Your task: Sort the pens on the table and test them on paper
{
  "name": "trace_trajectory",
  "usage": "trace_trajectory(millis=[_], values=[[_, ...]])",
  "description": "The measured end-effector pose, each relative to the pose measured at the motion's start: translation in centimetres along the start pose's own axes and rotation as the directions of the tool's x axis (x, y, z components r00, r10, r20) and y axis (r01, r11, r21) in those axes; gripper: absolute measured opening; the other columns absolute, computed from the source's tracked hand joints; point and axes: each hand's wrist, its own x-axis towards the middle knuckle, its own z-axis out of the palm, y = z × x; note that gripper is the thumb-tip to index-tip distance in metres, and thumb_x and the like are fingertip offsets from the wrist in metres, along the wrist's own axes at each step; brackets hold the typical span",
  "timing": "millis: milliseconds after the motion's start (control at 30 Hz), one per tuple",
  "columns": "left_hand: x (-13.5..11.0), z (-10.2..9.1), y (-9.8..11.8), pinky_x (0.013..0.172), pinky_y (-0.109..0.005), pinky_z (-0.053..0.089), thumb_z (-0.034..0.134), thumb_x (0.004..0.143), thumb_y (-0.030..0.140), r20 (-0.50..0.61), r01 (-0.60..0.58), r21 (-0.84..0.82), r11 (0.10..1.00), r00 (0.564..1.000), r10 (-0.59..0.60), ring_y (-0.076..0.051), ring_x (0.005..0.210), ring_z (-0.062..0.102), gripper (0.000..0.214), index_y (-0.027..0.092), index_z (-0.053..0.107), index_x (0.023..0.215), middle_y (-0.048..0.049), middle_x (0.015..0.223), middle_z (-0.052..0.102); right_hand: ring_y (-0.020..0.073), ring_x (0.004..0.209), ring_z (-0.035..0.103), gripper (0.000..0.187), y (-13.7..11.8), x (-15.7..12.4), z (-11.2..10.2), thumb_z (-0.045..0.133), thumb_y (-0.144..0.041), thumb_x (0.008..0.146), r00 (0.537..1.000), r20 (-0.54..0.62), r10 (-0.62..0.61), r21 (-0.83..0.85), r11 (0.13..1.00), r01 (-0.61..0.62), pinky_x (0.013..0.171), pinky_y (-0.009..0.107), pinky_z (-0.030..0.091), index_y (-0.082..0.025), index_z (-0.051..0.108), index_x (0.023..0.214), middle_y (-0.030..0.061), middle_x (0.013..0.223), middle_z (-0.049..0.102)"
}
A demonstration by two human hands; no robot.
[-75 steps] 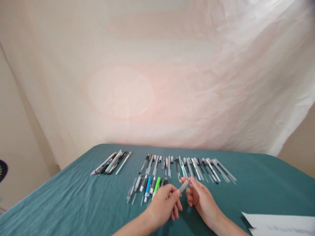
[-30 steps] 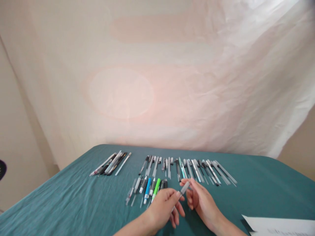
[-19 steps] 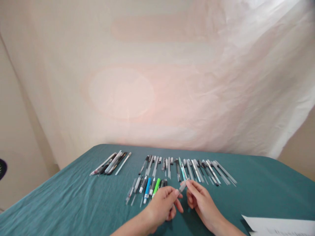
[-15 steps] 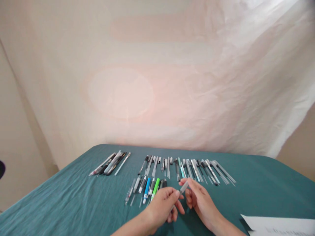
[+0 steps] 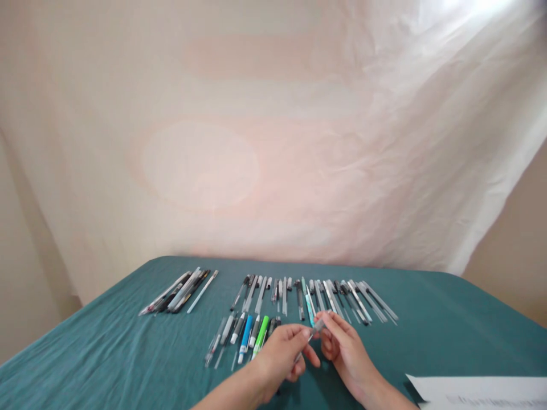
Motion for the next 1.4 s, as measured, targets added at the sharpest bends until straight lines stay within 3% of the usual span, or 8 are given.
trace_trajectory(millis=[267, 533, 867, 1167, 1267, 1400], values=[[-0.5, -0.3, -0.6, 0.034, -0.016, 0.025, 0.047, 0.074, 0.048, -0.016, 0.01, -0.014, 1.0, 1.0, -0.01, -0.004, 0.035, 0.043, 0.039, 0.012, 0.052, 0.089, -0.0019, 0.062, 0.062, 0.005, 0.04, 0.036, 0.022, 0.3, 0.1, -0.2, 0.058, -0.039, 0.077, 0.999, -0.035, -0.003, 0.046, 0.999, 0.005, 0.035, 0.014, 0.028, -0.019, 0.059, 0.088, -0.007, 0.047, 0.042], [-0.5, -0.4, -0.5, 0.029, -0.015, 0.022, 0.045, 0.072, 0.031, -0.021, 0.062, 0.055, 0.997, 0.998, -0.061, -0.005, 0.032, 0.042, 0.017, 0.016, 0.048, 0.079, -0.0009, 0.061, 0.062, 0.0042, 0.04, 0.037, 0.027, 0.3, 0.1, -0.1, 0.057, -0.041, 0.077, 0.997, -0.072, -0.02, 0.069, 0.997, 0.025, 0.034, 0.015, 0.029, -0.022, 0.056, 0.096, -0.0046, 0.062, 0.053], [-0.9, -1.3, 0.6, 0.03, -0.015, 0.025, 0.046, 0.071, 0.031, -0.02, 0.07, 0.211, 0.975, 0.998, -0.068, -0.004, 0.029, 0.036, 0.014, 0.018, 0.048, 0.069, 0.0037, 0.048, 0.055, 0.0048, 0.042, 0.035, 0.027, 0.5, 0.6, -0.6, 0.061, -0.044, 0.072, 0.989, -0.137, -0.063, 0.106, 0.991, 0.078, 0.034, 0.015, 0.029, -0.023, 0.058, 0.089, -0.0053, 0.062, 0.05], [-0.6, -1.7, 0.4, 0.033, -0.016, 0.028, 0.046, 0.074, 0.036, -0.011, 0.003, 0.173, 0.985, 1.0, -0.001, -0.005, 0.035, 0.043, 0.02, 0.017, 0.05, 0.074, 0.0018, 0.055, 0.057, 0.0056, 0.043, 0.039, 0.026, 0.1, 0.4, -0.4, 0.058, -0.045, 0.073, 0.978, -0.171, -0.119, 0.0, 0.993, 0.121, 0.034, 0.017, 0.033, -0.021, 0.058, 0.081, -0.0014, 0.073, 0.058], [-0.8, -1.9, 1.2, 0.034, -0.015, 0.028, 0.046, 0.075, 0.038, -0.023, -0.024, 0.159, 0.987, 0.999, 0.028, -0.005, 0.036, 0.044, 0.022, 0.016, 0.049, 0.076, 0.0021, 0.056, 0.056, 0.0064, 0.043, 0.042, 0.025, 0.0, 0.2, 0.1, 0.056, -0.044, 0.075, 0.992, -0.072, -0.099, -0.176, 0.981, 0.085, 0.036, 0.017, 0.036, -0.019, 0.057, 0.08, -0.0017, 0.066, 0.057], [-1.1, -2.6, 2.7, 0.034, -0.015, 0.025, 0.046, 0.076, 0.039, -0.057, -0.083, 0.123, 0.989, 0.994, 0.091, -0.003, 0.037, 0.041, 0.023, 0.016, 0.048, 0.077, 0.0027, 0.058, 0.056, 0.0082, 0.041, 0.046, 0.028, 0.5, 0.0, 0.7, 0.054, -0.044, 0.075, 0.987, 0.159, -0.03, -0.474, 0.875, 0.102, 0.034, 0.017, 0.037, -0.018, 0.053, 0.088, -0.0047, 0.055, 0.052]])
